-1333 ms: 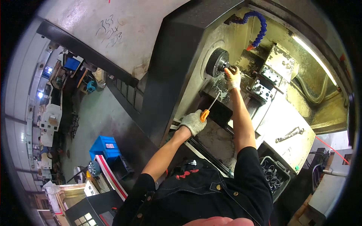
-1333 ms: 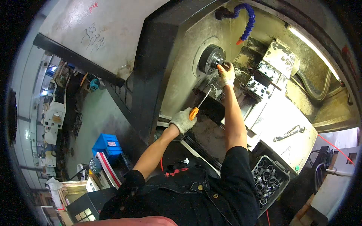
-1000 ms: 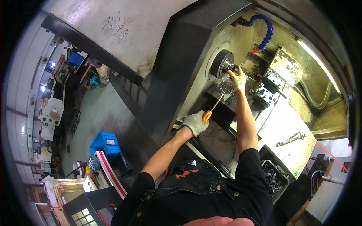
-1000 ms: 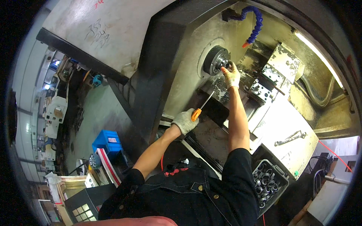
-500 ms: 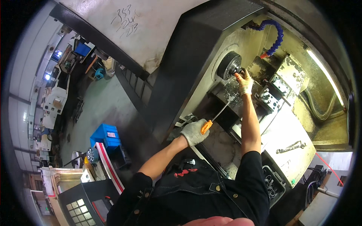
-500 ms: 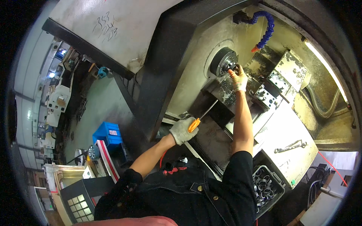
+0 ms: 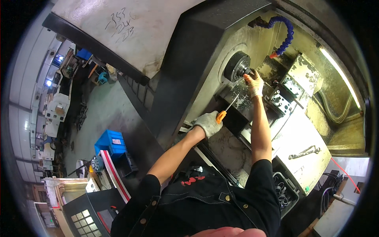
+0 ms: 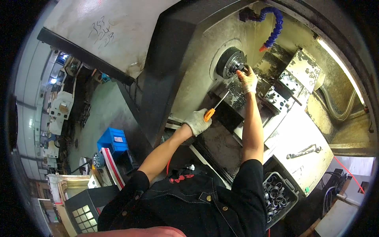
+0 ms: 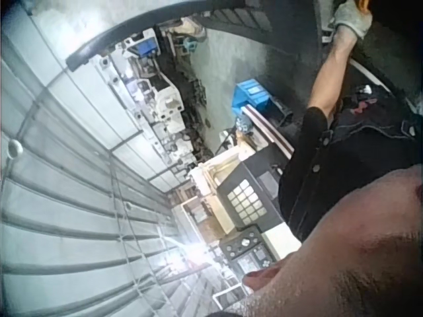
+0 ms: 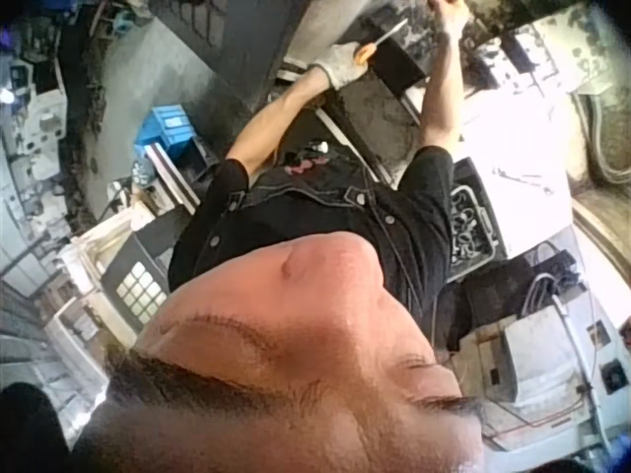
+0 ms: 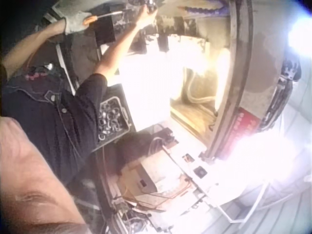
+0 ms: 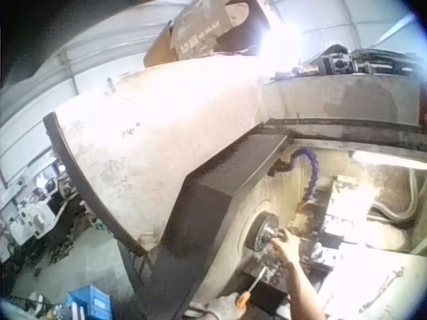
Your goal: The person operates a metal lathe in a workshop, using a screwdriver to adjust the chuck and a brush to clear metal shavings. They repeatedly pick up small metal rings from a tray, place them into the machine, and remove them after processing, continuing this cycle throughout the clip.
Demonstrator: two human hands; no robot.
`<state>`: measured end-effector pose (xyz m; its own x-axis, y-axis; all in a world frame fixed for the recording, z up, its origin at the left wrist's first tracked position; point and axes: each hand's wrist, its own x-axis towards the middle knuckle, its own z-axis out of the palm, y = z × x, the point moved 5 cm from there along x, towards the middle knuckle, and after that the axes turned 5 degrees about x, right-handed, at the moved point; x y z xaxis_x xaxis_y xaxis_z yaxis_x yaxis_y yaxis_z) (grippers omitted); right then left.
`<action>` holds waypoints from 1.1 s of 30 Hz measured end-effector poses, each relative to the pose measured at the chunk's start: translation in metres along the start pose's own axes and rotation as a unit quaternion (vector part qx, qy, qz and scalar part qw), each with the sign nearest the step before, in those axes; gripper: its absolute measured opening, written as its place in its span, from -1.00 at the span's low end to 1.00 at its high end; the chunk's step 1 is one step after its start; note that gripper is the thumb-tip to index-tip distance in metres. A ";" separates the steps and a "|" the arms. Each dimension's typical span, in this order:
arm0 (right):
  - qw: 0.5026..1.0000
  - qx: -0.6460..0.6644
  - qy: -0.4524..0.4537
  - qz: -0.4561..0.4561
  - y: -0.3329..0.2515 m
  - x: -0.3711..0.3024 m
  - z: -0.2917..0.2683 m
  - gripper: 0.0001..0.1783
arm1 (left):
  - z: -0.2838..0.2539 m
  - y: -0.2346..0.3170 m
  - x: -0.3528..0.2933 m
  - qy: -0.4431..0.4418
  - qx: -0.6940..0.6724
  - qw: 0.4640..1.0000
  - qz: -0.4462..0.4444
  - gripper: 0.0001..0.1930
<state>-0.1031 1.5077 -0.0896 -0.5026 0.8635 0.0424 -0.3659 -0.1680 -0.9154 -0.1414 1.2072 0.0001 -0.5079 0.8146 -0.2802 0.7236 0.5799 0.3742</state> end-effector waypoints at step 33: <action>0.988 -0.152 0.023 -0.021 -0.021 0.002 0.006 -0.72 | -0.077 -0.057 -0.189 -0.060 -0.324 0.939 0.101 -0.81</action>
<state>-0.1012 1.5097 -0.0677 -0.4531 0.8886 0.0713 -0.1304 0.0130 -0.9914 -0.1224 1.0210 0.0994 -0.3062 0.9239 -0.2293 0.3443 0.3320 0.8782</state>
